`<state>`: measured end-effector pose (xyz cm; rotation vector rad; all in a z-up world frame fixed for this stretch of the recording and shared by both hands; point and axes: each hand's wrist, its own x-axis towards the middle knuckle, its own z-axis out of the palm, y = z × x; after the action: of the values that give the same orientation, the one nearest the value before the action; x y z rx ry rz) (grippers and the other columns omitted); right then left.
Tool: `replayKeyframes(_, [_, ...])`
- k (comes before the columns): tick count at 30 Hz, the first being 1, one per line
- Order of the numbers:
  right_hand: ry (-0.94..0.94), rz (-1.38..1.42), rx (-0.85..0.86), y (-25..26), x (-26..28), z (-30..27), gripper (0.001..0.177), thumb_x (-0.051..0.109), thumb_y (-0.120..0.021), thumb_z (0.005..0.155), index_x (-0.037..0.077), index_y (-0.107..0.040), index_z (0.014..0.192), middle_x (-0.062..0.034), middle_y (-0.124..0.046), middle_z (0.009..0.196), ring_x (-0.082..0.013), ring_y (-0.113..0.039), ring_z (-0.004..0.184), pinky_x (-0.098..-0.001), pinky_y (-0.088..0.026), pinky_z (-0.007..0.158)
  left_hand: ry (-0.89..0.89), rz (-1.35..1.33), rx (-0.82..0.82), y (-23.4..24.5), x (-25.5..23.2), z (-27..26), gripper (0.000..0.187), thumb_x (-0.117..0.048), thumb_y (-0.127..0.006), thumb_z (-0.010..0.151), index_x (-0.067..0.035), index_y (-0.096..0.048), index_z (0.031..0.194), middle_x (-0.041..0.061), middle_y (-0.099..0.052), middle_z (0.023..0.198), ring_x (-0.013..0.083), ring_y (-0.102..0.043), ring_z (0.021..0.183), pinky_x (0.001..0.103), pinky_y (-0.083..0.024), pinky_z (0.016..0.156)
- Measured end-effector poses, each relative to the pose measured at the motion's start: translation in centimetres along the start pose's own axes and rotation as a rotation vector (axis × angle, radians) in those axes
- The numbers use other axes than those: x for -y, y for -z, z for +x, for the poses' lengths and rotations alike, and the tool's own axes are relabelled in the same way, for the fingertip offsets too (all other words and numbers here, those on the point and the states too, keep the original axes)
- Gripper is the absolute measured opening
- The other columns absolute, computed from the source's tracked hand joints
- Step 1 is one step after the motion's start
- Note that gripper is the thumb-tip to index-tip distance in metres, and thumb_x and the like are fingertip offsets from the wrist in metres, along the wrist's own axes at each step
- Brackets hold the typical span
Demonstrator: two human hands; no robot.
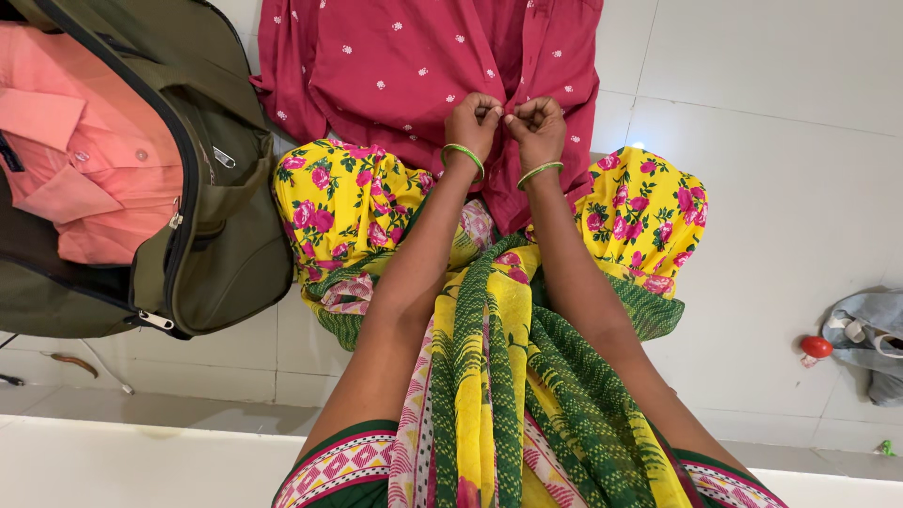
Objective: The person folds an orange shirt and a maroon shirt on the floor and then places them inside a green bag.
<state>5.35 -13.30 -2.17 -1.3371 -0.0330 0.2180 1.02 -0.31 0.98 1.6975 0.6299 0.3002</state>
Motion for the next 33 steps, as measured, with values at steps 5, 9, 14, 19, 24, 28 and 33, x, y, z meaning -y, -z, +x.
replayKeyframes(5, [0.003, -0.032, 0.028, 0.0, -0.4, -0.3, 0.033, -0.017, -0.076, 0.084, 0.005, -0.058, 0.1, -0.0028, -0.068, 0.095, -0.0093, -0.065, 0.085, -0.0228, -0.057, 0.081, -0.007, 0.011, -0.022, -0.3, 1.1, 0.1, 0.01, -0.009, -0.075, 0.087, -0.003, -0.072, 0.094, 0.007, -0.078, 0.083, 0.0145, -0.076, 0.074, 0.03, -0.059, 0.07])
replayKeyframes(9, [-0.052, 0.05, 0.045, -0.4, -0.3, -0.6, 0.026, -0.014, -0.071, 0.089, 0.005, -0.058, 0.1, -0.0033, -0.069, 0.095, -0.0102, -0.067, 0.086, -0.0248, -0.06, 0.081, -0.016, 0.029, -0.029, -0.5, 2.6, 0.2, 0.01, -0.009, -0.076, 0.087, -0.004, -0.071, 0.093, 0.008, -0.078, 0.083, 0.0153, -0.075, 0.074, 0.031, -0.059, 0.07])
replayKeyframes(14, [-0.156, 0.055, 0.015, -0.2, -0.9, -0.6, 0.021, -0.011, -0.069, 0.093, 0.005, -0.057, 0.101, -0.0042, -0.069, 0.094, -0.0103, -0.067, 0.081, -0.0274, -0.061, 0.072, 0.011, 0.061, 0.019, -0.1, 3.8, 0.6, 0.009, -0.01, -0.076, 0.087, -0.004, -0.072, 0.093, 0.007, -0.078, 0.082, 0.015, -0.075, 0.073, 0.03, -0.058, 0.07])
replayKeyframes(19, [-0.105, -0.002, 0.038, 0.1, -2.2, -0.3, 0.026, -0.012, -0.072, 0.089, 0.006, -0.057, 0.1, -0.0034, -0.069, 0.092, -0.0093, -0.067, 0.082, -0.0245, -0.059, 0.076, 0.013, 0.011, 0.061, 0.1, 3.7, 0.5, 0.01, -0.01, -0.074, 0.086, -0.003, -0.073, 0.093, 0.008, -0.078, 0.083, 0.0151, -0.076, 0.075, 0.03, -0.059, 0.07])
replayKeyframes(24, [-0.066, -0.102, 0.074, -0.1, -3.8, 0.1, 0.027, -0.012, -0.073, 0.087, 0.006, -0.058, 0.098, -0.0016, -0.068, 0.09, -0.0075, -0.065, 0.08, -0.0214, -0.056, 0.077, 0.063, 0.049, 0.054, 0.7, 2.1, 0.3, 0.019, -0.02, -0.076, 0.088, -0.002, -0.074, 0.091, 0.009, -0.077, 0.079, 0.0168, -0.075, 0.072, 0.032, -0.058, 0.069])
replayKeyframes(28, [-0.035, -0.059, 0.049, -0.3, -5.2, -0.2, 0.025, -0.012, -0.071, 0.09, 0.006, -0.057, 0.099, 0.0004, -0.065, 0.09, -0.0063, -0.063, 0.08, -0.0209, -0.054, 0.077, 0.041, 0.177, 0.036, 0.9, 2.1, 0.4, 0.033, -0.033, -0.083, 0.084, -0.002, -0.073, 0.089, 0.012, -0.076, 0.078, 0.0223, -0.075, 0.07, 0.035, -0.058, 0.067])
replayKeyframes(33, [-0.041, -0.082, 0.044, -0.3, -6.9, -0.9, 0.027, -0.015, -0.068, 0.085, 0.006, -0.057, 0.099, -0.0004, -0.065, 0.091, -0.007, -0.064, 0.081, -0.0211, -0.055, 0.078, 0.016, 0.215, -0.036, -0.1, 5.0, 0.2, 0.026, -0.027, -0.079, 0.084, -0.003, -0.07, 0.091, 0.013, -0.076, 0.079, 0.0268, -0.076, 0.072, 0.038, -0.058, 0.067])
